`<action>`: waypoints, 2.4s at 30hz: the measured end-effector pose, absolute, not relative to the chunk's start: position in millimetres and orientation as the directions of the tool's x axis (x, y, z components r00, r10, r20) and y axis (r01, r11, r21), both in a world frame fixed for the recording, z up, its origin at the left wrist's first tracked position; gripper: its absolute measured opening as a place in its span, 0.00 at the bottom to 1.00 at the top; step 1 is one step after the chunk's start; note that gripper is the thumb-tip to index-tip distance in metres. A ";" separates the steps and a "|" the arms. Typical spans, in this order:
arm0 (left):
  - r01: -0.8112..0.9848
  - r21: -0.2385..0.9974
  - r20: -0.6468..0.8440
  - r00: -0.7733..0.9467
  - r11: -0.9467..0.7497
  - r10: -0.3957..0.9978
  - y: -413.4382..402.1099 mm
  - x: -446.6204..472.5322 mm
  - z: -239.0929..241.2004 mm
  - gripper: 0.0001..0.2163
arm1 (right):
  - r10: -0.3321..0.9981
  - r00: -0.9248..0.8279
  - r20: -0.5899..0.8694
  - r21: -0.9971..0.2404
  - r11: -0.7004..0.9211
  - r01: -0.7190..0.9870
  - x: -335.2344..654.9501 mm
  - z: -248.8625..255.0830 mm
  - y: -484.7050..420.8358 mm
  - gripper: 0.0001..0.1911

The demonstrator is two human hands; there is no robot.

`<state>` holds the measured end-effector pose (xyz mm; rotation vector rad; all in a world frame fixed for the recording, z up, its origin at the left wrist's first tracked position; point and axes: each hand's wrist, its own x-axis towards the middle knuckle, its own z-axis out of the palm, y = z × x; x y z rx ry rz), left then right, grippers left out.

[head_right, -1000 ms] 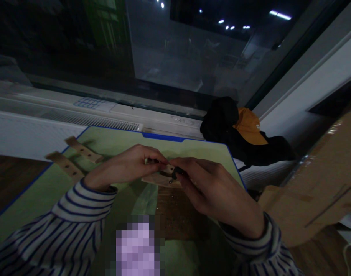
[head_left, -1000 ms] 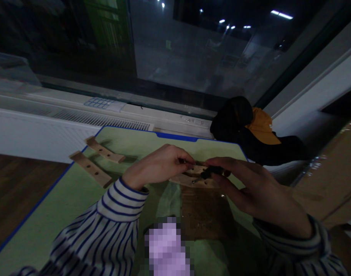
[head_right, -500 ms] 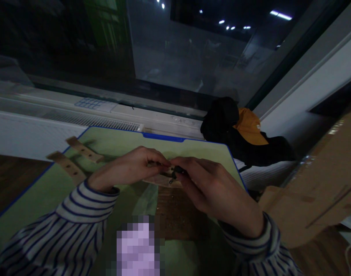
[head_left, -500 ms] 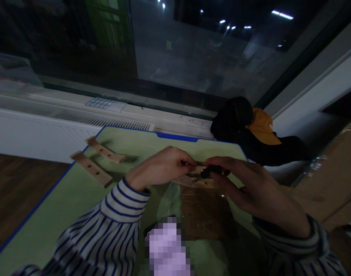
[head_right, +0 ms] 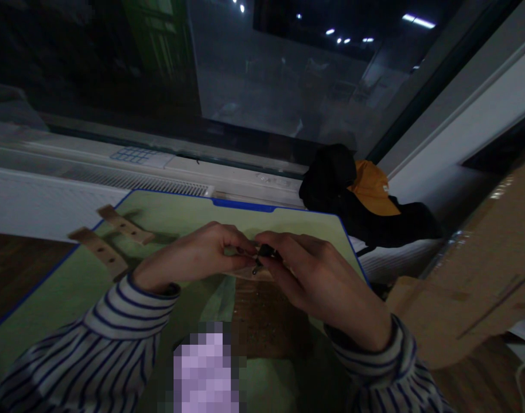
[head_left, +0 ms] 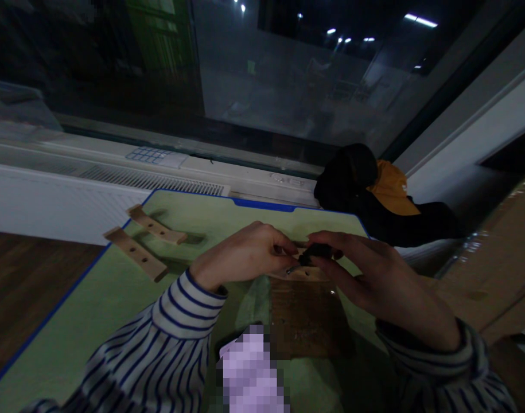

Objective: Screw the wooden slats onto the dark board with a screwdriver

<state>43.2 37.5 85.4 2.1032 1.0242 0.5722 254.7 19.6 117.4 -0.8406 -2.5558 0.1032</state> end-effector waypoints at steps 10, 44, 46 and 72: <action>0.473 0.777 0.067 0.595 -0.416 0.801 34.9 44.7 89.7 0.11 | 0.577 -0.702 0.417 -0.157 0.807 0.570 255.3 115.9 20.7 0.17; 0.406 0.792 0.190 0.546 -0.456 0.816 35.0 49.1 82.7 0.07 | 0.592 -0.687 0.422 -0.260 0.805 0.534 248.9 116.5 19.8 0.16; 0.408 0.787 0.199 0.543 -0.463 0.816 34.9 49.4 82.7 0.07 | 0.585 -0.687 0.431 -0.247 0.809 0.533 248.9 116.5 20.1 0.16; 0.415 0.782 0.197 0.544 -0.466 0.815 33.0 49.3 84.8 0.08 | 0.589 -0.679 0.438 -0.231 0.804 0.548 246.9 115.9 19.3 0.17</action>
